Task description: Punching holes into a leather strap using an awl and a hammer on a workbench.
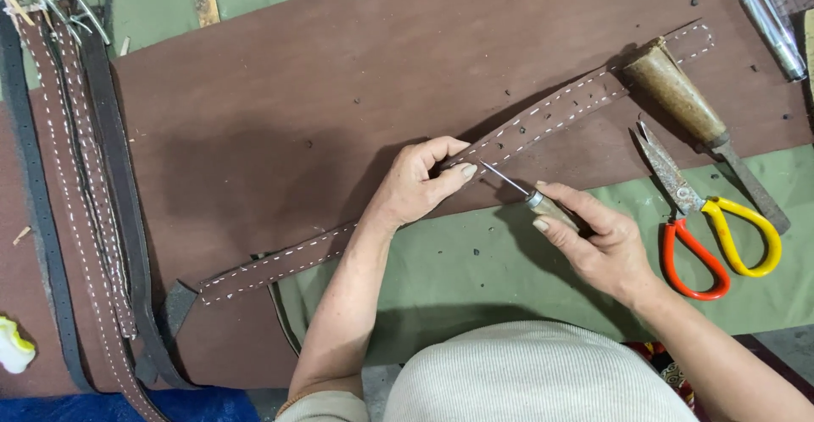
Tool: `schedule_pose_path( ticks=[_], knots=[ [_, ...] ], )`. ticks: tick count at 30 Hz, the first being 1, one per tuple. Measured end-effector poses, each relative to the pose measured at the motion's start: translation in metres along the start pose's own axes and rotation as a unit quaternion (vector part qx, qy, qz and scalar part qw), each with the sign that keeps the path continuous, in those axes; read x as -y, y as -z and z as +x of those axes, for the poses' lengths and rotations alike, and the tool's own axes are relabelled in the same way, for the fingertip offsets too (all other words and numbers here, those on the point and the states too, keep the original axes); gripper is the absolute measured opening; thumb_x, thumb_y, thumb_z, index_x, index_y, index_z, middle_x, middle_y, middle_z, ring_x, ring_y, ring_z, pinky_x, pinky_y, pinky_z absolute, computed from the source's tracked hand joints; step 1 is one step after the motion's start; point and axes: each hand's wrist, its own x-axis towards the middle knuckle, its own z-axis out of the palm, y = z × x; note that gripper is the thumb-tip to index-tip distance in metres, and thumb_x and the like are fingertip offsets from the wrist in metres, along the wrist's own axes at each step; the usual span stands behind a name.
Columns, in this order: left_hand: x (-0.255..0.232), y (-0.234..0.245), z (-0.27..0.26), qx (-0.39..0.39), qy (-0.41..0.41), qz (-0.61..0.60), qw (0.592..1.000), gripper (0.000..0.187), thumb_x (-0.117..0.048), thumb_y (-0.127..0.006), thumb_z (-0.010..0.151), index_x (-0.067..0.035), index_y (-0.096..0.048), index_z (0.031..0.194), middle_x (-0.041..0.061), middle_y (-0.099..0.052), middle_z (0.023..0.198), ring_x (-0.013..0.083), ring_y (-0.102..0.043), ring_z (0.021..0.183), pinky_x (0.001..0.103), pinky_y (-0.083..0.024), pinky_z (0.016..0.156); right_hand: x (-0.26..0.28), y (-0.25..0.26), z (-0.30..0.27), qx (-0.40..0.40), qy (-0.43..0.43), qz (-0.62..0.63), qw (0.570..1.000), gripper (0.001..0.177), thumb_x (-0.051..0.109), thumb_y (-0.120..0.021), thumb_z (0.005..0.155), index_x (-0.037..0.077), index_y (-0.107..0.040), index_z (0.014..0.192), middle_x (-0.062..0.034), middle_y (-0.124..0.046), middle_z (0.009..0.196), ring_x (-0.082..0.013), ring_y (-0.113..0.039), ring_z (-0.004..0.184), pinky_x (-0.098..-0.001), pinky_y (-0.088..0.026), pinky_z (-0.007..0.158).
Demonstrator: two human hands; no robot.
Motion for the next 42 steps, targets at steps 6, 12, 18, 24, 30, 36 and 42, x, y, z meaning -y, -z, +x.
schedule_pose_path(
  ticks=[6, 12, 18, 24, 30, 36, 42],
  knots=[
    [0.004, -0.002, -0.001, -0.002, -0.006, -0.013, 1.0, 0.013, -0.009, -0.073, 0.092, -0.006, -0.075, 0.104, 0.003, -0.065, 0.07, 0.0073, -0.051, 0.079, 0.028, -0.049, 0.073, 0.016, 0.008, -0.002, 0.006, 0.093, -0.188, 0.978, 0.039, 0.012, -0.078, 0.089, 0.01, -0.076, 0.128, -0.0159, -0.069, 0.08, -0.0339, -0.07, 0.071, -0.044, -0.054, 0.061],
    [0.004, -0.006, -0.001, -0.013, 0.045, 0.072, 0.996, 0.006, -0.018, -0.071, 0.092, -0.016, -0.074, 0.095, -0.011, -0.064, 0.078, 0.0039, -0.048, 0.07, 0.023, -0.04, 0.065, 0.026, 0.014, -0.011, 0.051, 0.164, -0.376, 0.91, 0.05, 0.019, -0.074, 0.1, 0.015, -0.06, 0.147, -0.0018, -0.051, 0.077, -0.0192, -0.046, 0.054, -0.0336, -0.047, 0.048],
    [0.008, -0.005, 0.0, -0.015, 0.067, 0.085, 0.994, 0.007, -0.019, -0.07, 0.091, -0.017, -0.075, 0.095, -0.011, -0.064, 0.078, 0.0048, -0.049, 0.07, 0.023, -0.04, 0.066, 0.017, 0.021, 0.006, 0.092, -0.023, -0.153, 0.984, 0.045, 0.02, -0.077, 0.089, 0.011, -0.07, 0.133, -0.0025, -0.078, 0.116, -0.0041, -0.065, 0.088, -0.0217, -0.056, 0.082],
    [0.0, -0.004, 0.002, 0.003, 0.082, 0.078, 0.994, 0.008, -0.019, -0.069, 0.092, -0.015, -0.076, 0.094, -0.011, -0.068, 0.079, 0.004, -0.05, 0.07, 0.023, -0.04, 0.065, -0.005, 0.022, 0.023, 0.124, -0.236, 0.276, 0.923, 0.034, 0.005, -0.072, 0.09, 0.007, -0.074, 0.123, -0.0109, -0.063, 0.063, -0.0087, -0.044, 0.046, -0.0198, -0.029, 0.036],
    [0.001, -0.003, 0.001, 0.0, 0.064, 0.055, 0.996, 0.007, -0.016, -0.069, 0.093, -0.013, -0.076, 0.096, -0.01, -0.069, 0.079, 0.0028, -0.051, 0.069, 0.022, -0.042, 0.065, 0.0, 0.022, 0.026, 0.127, -0.193, 0.207, 0.951, 0.042, 0.01, -0.075, 0.088, 0.006, -0.072, 0.13, -0.0018, -0.065, 0.074, -0.0057, -0.047, 0.061, -0.0194, -0.035, 0.047],
    [0.013, 0.003, -0.001, 0.006, 0.003, -0.009, 1.0, 0.007, -0.014, -0.07, 0.094, -0.012, -0.076, 0.097, 0.001, -0.065, 0.067, 0.0051, -0.051, 0.074, 0.027, -0.052, 0.072, 0.002, 0.009, 0.019, 0.043, 0.06, -0.121, 0.99, 0.043, 0.011, -0.085, 0.083, 0.013, -0.078, 0.125, -0.0073, -0.069, 0.078, -0.0187, -0.068, 0.066, -0.0327, -0.054, 0.06],
    [0.02, 0.0, -0.001, -0.003, -0.004, -0.005, 1.0, 0.007, -0.012, -0.068, 0.095, -0.011, -0.076, 0.096, 0.001, -0.064, 0.064, 0.0053, -0.053, 0.071, 0.026, -0.051, 0.069, -0.014, 0.004, 0.016, 0.027, 0.144, -0.17, 0.975, 0.039, 0.012, -0.083, 0.085, 0.012, -0.079, 0.124, -0.005, -0.061, 0.068, -0.021, -0.059, 0.051, -0.0345, -0.047, 0.047]
  ],
)
